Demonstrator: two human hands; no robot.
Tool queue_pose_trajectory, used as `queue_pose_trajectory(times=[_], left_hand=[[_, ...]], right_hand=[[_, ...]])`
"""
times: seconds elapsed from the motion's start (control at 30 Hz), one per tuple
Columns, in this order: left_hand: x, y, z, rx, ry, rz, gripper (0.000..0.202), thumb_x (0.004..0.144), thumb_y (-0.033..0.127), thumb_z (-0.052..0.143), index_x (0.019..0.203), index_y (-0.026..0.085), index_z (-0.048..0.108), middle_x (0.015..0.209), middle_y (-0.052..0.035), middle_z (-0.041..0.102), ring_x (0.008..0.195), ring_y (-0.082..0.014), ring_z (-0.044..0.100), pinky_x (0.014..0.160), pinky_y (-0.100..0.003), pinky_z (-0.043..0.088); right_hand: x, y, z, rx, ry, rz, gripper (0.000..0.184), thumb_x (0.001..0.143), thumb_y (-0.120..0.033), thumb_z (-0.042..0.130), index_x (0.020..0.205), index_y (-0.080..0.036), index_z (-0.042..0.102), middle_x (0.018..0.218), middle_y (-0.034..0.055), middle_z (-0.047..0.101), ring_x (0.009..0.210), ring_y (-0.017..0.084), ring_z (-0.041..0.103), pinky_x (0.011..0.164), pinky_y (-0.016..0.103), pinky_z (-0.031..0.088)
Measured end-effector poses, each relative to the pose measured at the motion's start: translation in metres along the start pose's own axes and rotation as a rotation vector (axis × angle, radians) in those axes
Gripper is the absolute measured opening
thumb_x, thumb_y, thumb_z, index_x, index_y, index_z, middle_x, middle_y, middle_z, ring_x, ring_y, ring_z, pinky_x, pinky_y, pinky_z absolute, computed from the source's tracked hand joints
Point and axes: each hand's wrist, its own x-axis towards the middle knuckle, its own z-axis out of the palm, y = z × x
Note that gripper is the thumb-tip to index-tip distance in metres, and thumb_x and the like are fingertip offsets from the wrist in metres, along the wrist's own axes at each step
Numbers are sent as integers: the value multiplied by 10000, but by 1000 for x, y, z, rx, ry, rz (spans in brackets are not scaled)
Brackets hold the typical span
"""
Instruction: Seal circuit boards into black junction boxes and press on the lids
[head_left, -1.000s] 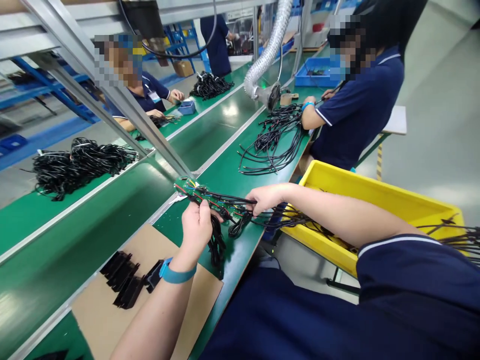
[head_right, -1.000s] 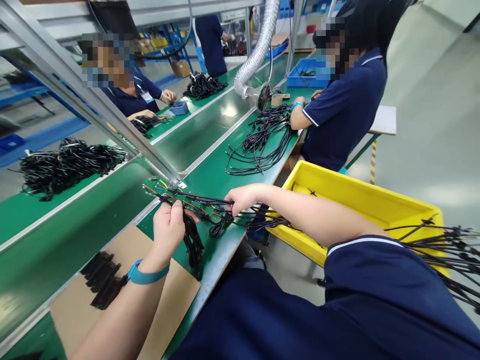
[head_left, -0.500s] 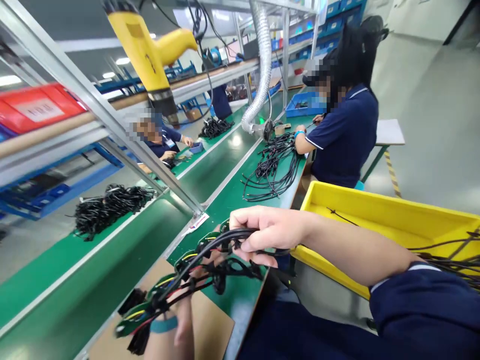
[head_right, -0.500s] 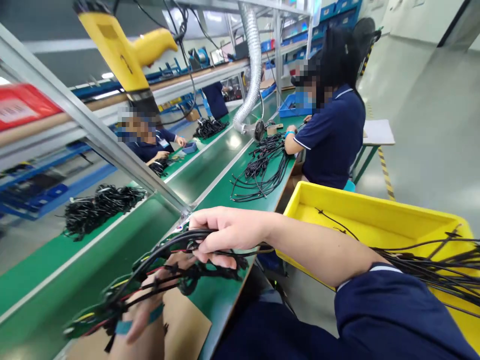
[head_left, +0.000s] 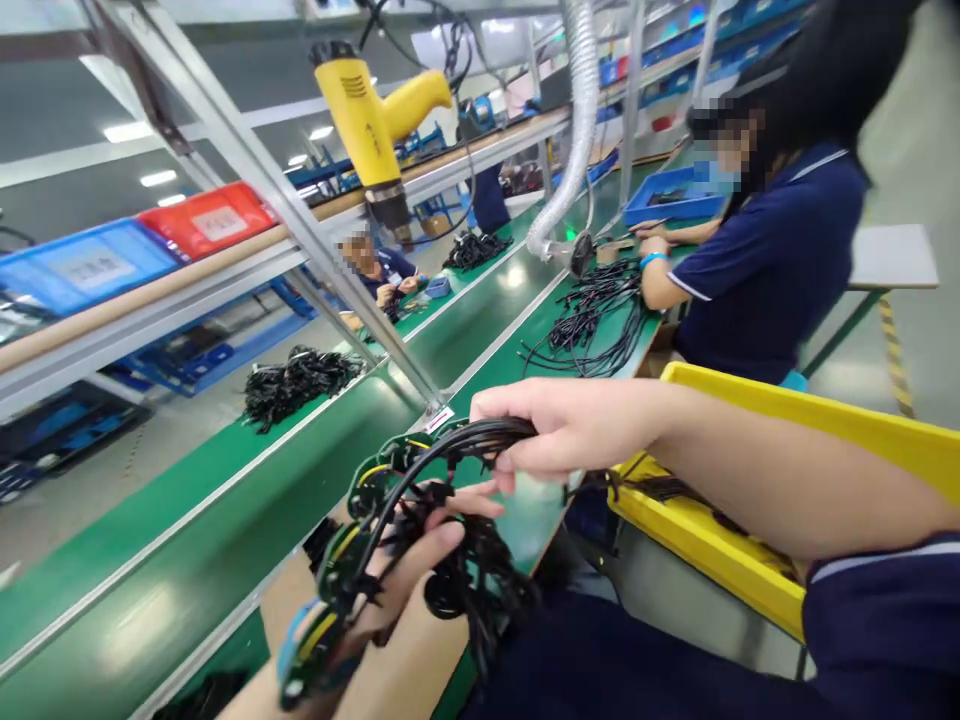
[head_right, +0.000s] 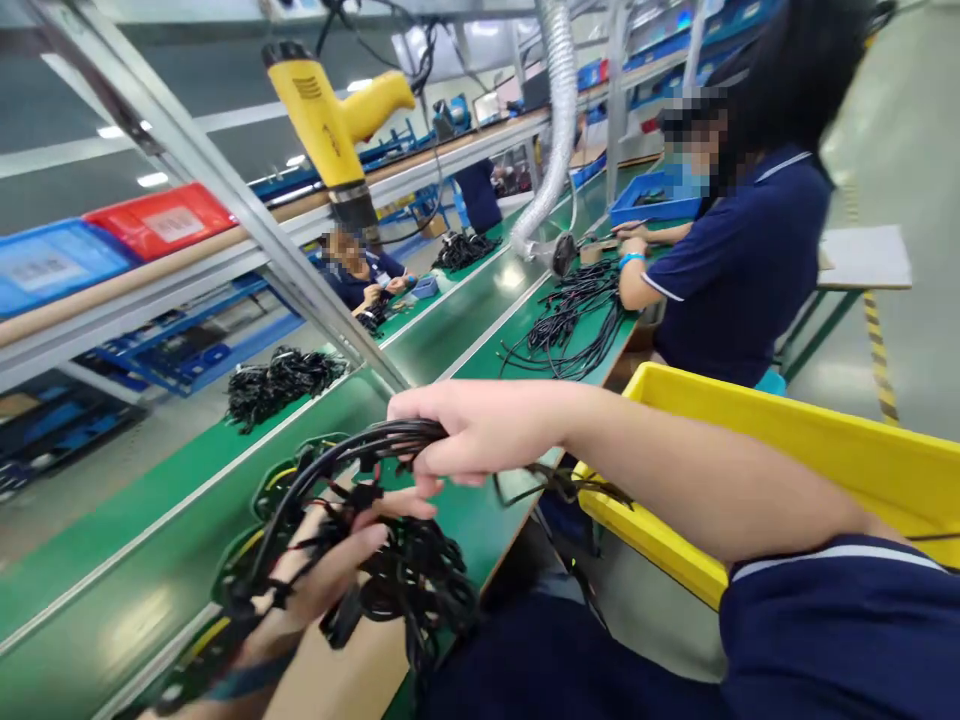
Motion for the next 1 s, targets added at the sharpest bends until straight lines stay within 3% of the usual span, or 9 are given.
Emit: queue_pose_trajectory(times=[0.1, 0.23, 0.33, 0.43, 0.57, 0.7, 0.83, 0.9, 1.0], left_hand=[[-43, -3, -48, 116, -19, -147, 410, 885, 575, 542, 713, 255, 733, 789, -87, 738, 855, -328, 696, 867, -497, 590], [-125, -18, -94, 605, 7, -292, 217, 859, 375, 580, 980, 266, 724, 856, -74, 727, 833, -298, 678, 789, -413, 569], [-174, -45, -86, 1079, 30, -454, 257, 849, 150, 468, 983, 182, 685, 804, -118, 669, 762, -294, 647, 790, -439, 518], [-194, -91, -57, 1318, -27, -582, 332, 840, 25, 385, 1010, 103, 658, 818, -171, 640, 774, -319, 637, 769, -460, 481], [-197, -149, -35, 1238, -261, -554, 551, 771, 60, 556, 1321, 38, 569, 1140, -272, 631, 1034, -386, 620, 881, -499, 466], [-209, -167, -56, 936, -288, -580, 956, 659, 302, 779, 1520, 126, 402, 1432, -251, 507, 1270, -428, 505, 1040, -547, 398], [-209, -176, -87, 656, -80, -530, 741, 742, 698, 685, 1247, 159, 636, 1227, -194, 645, 1147, -384, 595, 982, -480, 445], [-194, -186, -89, 556, 75, -487, 615, 886, 696, 519, 1097, 141, 678, 1083, -173, 697, 1036, -332, 645, 910, -420, 477], [-168, -200, -75, 361, 122, -413, 434, 934, 562, 539, 948, 158, 697, 898, -98, 722, 828, -248, 664, 750, -338, 499]], right_hand=[[18, -5, -2, -431, 50, -3, 317, 792, -99, 638, 1084, -221, 614, 748, -23, 655, 587, 120, 542, 551, 236, 396], [56, 23, 15, -857, -74, 155, 193, 793, -108, 630, 935, -226, 688, 668, 16, 617, 605, 180, 578, 602, 294, 384], [88, 64, 41, -1182, -217, 333, 218, 845, -63, 559, 949, -207, 685, 727, 79, 680, 722, 250, 672, 644, 321, 399], [117, 114, 69, -1372, -278, 432, 198, 895, -101, 566, 1054, -159, 669, 843, 151, 732, 842, 310, 722, 676, 346, 434], [144, 185, 87, -1401, -365, 448, 499, 858, -537, 719, 1082, -97, 651, 923, 221, 735, 903, 388, 721, 698, 392, 469], [148, 236, 69, -1315, -355, 494, 656, 791, -701, 701, 1087, -120, 636, 994, 206, 726, 961, 388, 698, 771, 417, 468], [146, 240, 58, -1081, -275, 525, 581, 825, -728, 618, 1002, -175, 659, 1033, 148, 714, 976, 326, 669, 815, 384, 457], [152, 230, 71, -961, -193, 425, 531, 901, -689, 534, 983, -183, 674, 1042, 133, 712, 991, 293, 653, 847, 366, 457], [168, 215, 109, -807, -150, 256, 453, 944, -601, 537, 1016, -182, 694, 1035, 110, 722, 971, 251, 647, 856, 331, 452]])
